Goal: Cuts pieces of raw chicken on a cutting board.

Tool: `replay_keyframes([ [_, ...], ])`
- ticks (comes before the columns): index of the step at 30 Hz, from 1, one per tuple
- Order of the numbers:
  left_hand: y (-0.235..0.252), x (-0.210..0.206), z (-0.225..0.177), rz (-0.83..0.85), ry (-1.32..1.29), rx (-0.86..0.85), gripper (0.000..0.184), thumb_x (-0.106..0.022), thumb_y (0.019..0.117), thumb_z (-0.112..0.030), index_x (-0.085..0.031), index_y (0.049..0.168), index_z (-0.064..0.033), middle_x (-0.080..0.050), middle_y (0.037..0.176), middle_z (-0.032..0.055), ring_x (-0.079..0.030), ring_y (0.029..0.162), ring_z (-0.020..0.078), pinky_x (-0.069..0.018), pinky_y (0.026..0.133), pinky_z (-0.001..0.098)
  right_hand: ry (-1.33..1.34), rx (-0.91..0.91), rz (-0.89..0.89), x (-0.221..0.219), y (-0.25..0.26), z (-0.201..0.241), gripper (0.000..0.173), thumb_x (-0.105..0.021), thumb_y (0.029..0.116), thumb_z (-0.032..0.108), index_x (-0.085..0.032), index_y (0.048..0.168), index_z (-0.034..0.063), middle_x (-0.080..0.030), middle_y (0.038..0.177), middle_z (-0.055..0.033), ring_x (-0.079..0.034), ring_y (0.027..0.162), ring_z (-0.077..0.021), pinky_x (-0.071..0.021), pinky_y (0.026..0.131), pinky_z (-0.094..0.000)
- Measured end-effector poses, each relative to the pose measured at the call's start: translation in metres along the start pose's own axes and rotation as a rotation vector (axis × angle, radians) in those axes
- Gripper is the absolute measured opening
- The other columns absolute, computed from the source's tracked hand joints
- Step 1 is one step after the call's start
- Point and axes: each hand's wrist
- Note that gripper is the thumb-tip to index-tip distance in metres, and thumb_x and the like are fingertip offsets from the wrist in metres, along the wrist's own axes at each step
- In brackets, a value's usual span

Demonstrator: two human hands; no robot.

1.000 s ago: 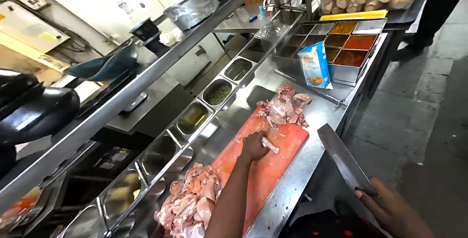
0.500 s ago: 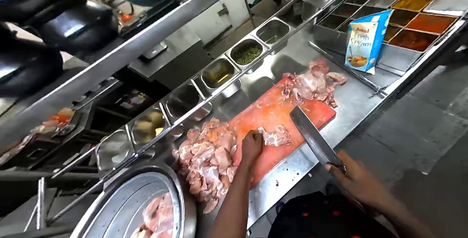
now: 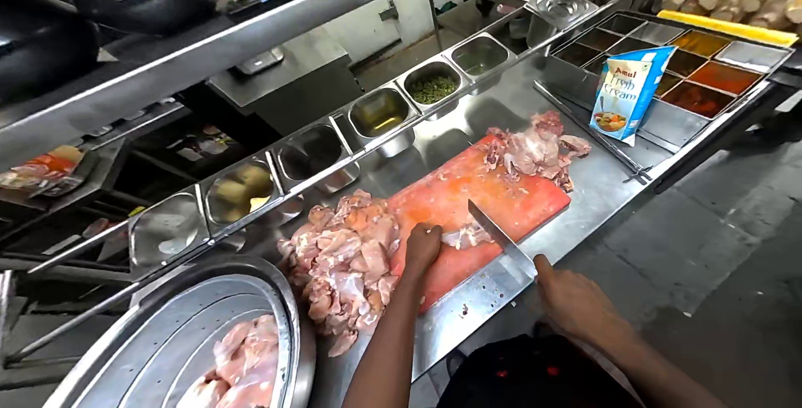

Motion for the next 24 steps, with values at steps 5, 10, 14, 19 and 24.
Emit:
replay_keyframes([
  [5, -0.019, 0.001, 0.010, -0.050, -0.147, -0.007, 0.027, -0.057, 0.1024, -0.027, -0.067, 0.110, -0.0032, -0.069, 0.100, 0.0190, -0.067, 0.097, 0.0343, -0.0527, 0.084, 0.0592, 0.044, -0.024, -0.088, 0.009, 0.002, 0.003, 0.031, -0.042, 0.1084, 0.030, -0.051, 0.131, 0.0115, -0.069, 0.092, -0.0161, -0.071, 0.092, -0.0379, -0.0554, 0.079, -0.0555],
  [10, -0.056, 0.003, 0.022, 0.147, -0.252, -0.039, 0.024, -0.060, 0.1017, -0.025, -0.062, 0.107, -0.0018, -0.064, 0.081, 0.0117, -0.062, 0.069, 0.0229, -0.0528, 0.064, 0.0431, 0.233, 0.002, -0.228, 0.000, 0.001, 0.000, 0.030, -0.045, 0.1074, 0.028, -0.052, 0.130, 0.0096, -0.067, 0.082, -0.0124, -0.070, 0.078, -0.0333, -0.0557, 0.072, -0.0537],
  [14, -0.080, -0.002, 0.022, 0.218, -0.282, -0.095, 0.018, -0.063, 0.0993, -0.021, -0.059, 0.106, -0.0044, -0.064, 0.079, 0.0092, -0.062, 0.068, 0.0210, -0.0533, 0.066, 0.0420, 0.257, 0.056, -0.411, -0.007, -0.002, 0.012, 0.029, -0.046, 0.1066, 0.028, -0.054, 0.126, 0.0091, -0.064, 0.072, -0.0098, -0.068, 0.069, -0.0316, -0.0553, 0.065, -0.0521],
  [19, -0.086, -0.003, 0.022, 0.231, -0.322, -0.131, 0.017, -0.062, 0.1008, -0.021, -0.058, 0.108, -0.0058, -0.064, 0.077, 0.0074, -0.061, 0.064, 0.0192, -0.0523, 0.062, 0.0397, 0.127, 0.259, -0.837, -0.007, 0.005, 0.031, 0.022, -0.047, 0.1000, 0.025, -0.056, 0.108, 0.0063, -0.054, 0.057, -0.0034, -0.060, 0.046, -0.0258, -0.0494, 0.041, -0.0448],
  [24, -0.091, -0.003, 0.016, 0.157, -0.280, -0.124, 0.016, -0.061, 0.0988, -0.022, -0.058, 0.105, -0.0072, -0.061, 0.070, 0.0065, -0.059, 0.060, 0.0214, -0.0513, 0.059, 0.0436, -0.119, -0.044, -0.011, 0.003, 0.025, 0.045, 0.035, -0.050, 0.1032, 0.016, -0.043, 0.137, 0.0111, -0.069, 0.099, -0.0175, -0.072, 0.094, -0.0397, -0.0575, 0.078, -0.0565],
])
Point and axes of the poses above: each hand's wrist, its own y-axis towards the middle knuckle, its own x-axis out of the back of the hand, z = x × y
